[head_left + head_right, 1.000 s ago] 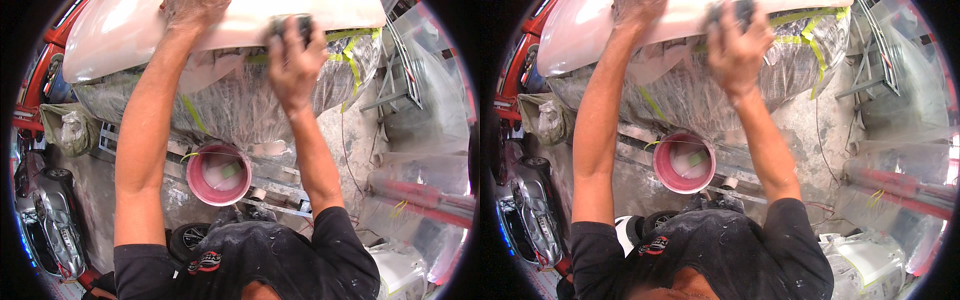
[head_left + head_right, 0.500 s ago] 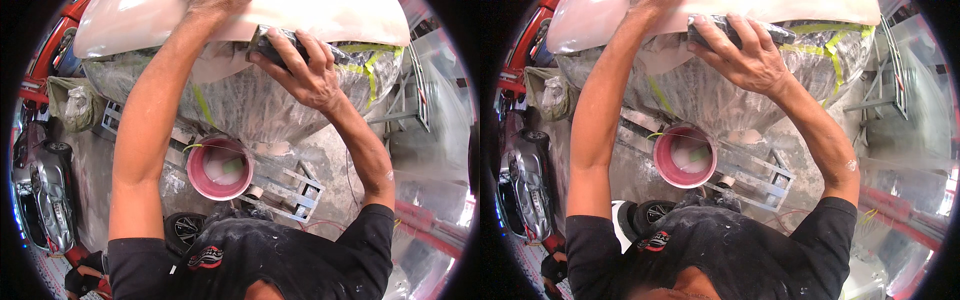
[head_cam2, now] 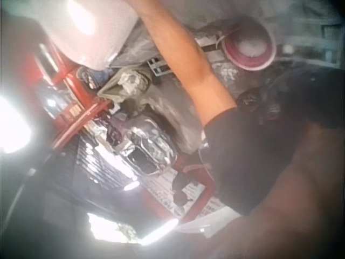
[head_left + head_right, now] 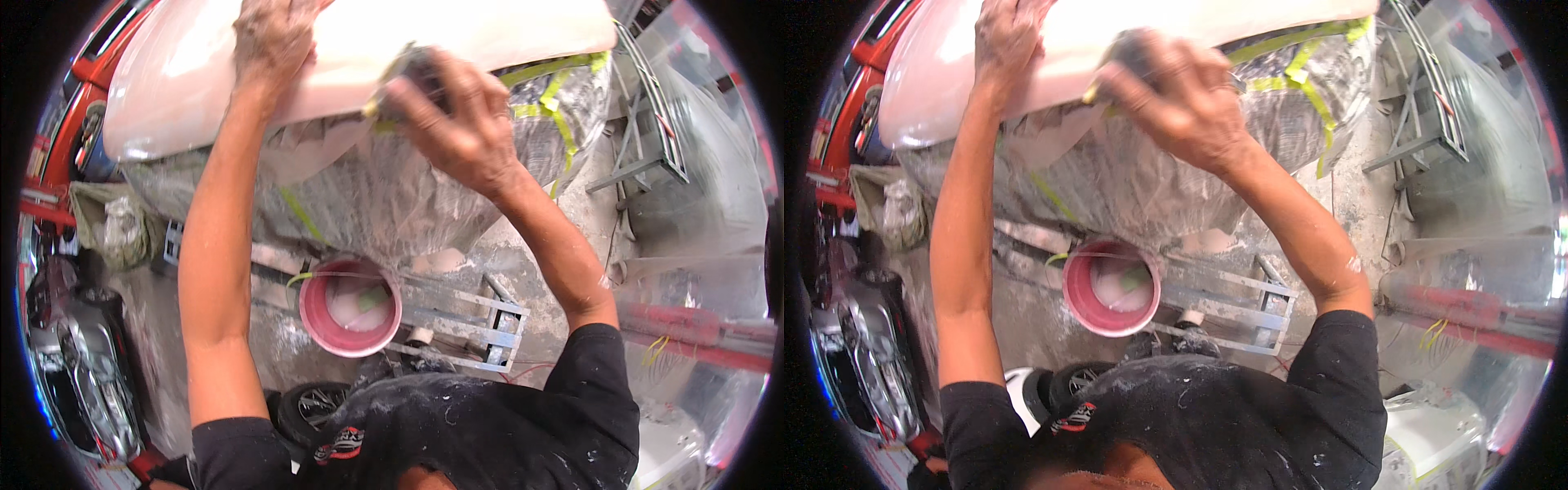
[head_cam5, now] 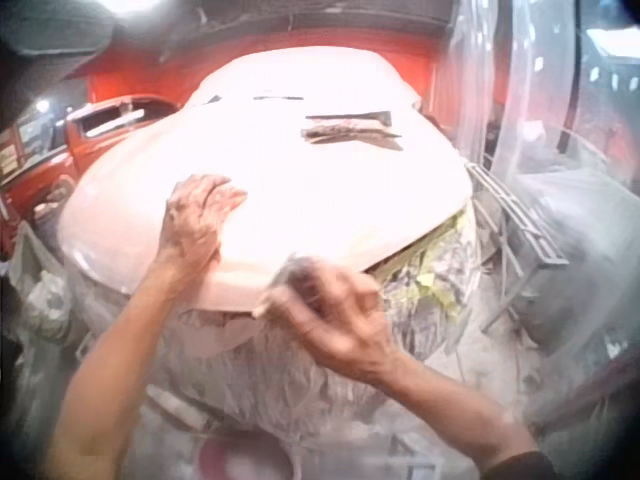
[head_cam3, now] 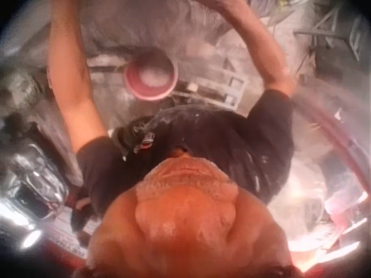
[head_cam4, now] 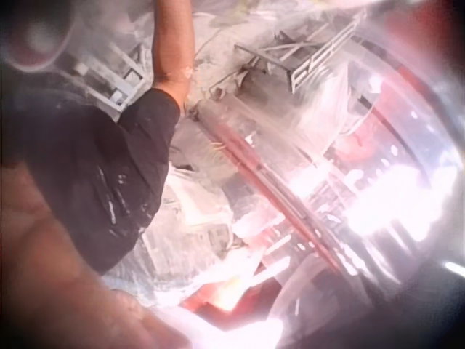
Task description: The person sands a large white car part, likely a bumper, using a sanding block and a pink cloth. They repeatedly dip the sanding block into a pink bucket of water and wipe the surface while working in a workshop environment.
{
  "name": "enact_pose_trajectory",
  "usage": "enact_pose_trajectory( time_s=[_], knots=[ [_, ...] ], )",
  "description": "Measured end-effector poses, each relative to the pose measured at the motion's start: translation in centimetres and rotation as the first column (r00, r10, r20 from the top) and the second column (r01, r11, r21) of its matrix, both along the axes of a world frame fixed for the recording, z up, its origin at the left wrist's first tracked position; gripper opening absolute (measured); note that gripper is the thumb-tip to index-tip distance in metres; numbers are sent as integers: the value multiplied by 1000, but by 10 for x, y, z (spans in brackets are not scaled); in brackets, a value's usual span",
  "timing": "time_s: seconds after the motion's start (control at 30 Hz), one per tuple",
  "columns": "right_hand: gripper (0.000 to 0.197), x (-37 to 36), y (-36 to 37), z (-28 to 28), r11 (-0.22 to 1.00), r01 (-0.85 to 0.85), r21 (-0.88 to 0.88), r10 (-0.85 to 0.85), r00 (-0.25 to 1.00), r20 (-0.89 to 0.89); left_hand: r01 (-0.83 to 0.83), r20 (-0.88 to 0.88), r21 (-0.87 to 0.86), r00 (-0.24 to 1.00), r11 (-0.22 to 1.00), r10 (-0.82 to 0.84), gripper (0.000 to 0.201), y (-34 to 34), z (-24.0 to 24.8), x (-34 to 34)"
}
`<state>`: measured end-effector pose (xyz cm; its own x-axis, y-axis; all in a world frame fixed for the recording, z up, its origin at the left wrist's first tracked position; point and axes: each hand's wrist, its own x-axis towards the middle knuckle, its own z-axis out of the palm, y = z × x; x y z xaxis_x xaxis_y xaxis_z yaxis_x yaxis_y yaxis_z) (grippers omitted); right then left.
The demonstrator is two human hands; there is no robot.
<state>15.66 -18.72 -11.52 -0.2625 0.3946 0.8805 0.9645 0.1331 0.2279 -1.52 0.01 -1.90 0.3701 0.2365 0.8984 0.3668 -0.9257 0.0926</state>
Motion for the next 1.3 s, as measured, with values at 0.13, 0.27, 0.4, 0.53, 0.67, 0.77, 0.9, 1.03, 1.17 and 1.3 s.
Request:
enact_pose_trajectory(
  time_s=[0.13, 0.27, 0.4, 0.53, 0.67, 0.77, 0.9, 1.03, 1.17, 1.3],
  knots=[
    [45, 26, -2, 4, 982, 186, -28, -182, 900, -396, -75, -86, 8, 993, 997, 75, 38, 27, -10, -6],
    [47, -31, -29, -20, 990, 104, -93, -131, 920, -370, -134, -104, 88, 984, 987, 143, 40, 30, -17, 3],
    [42, 41, 6, 33, 963, 257, -77, -267, 895, -356, -145, -110, 89, 982, 985, 155, 41, 28, -15, 0],
    [41, 60, 24, 40, 942, 325, -79, -329, 855, -400, -182, -66, 84, 980, 980, 187, 41, 18, -13, 3],
    [42, 11, -23, 5, 964, 252, -82, -264, 896, -358, -163, 13, 12, 987, 987, 163, 23, -21, 6, 5],
    [44, 65, 4, 32, 938, 296, -178, -341, 877, -339, -206, 3, 41, 979, 978, 206, 23, -13, 2, 9],
    [47, 104, 26, 51, 909, 394, -140, -418, 864, -280, -163, 15, -1, 987, 987, 163, 26, -16, 0, 10],
    [42, 24, -16, 8, 946, 281, -162, -322, 875, -362, -200, -20, -33, 980, 979, 200, 30, -19, 1, -1],
    [46, 74, 13, 44, 911, 343, -231, -402, 866, -299, -206, -51, -56, 978, 977, 203, 30, -20, 4, 1],
    [55, 105, 31, 60, 818, 491, -299, -572, 744, -345, -165, -31, -38, 986, 986, 164, 27, -22, 3, 6]
  ],
)
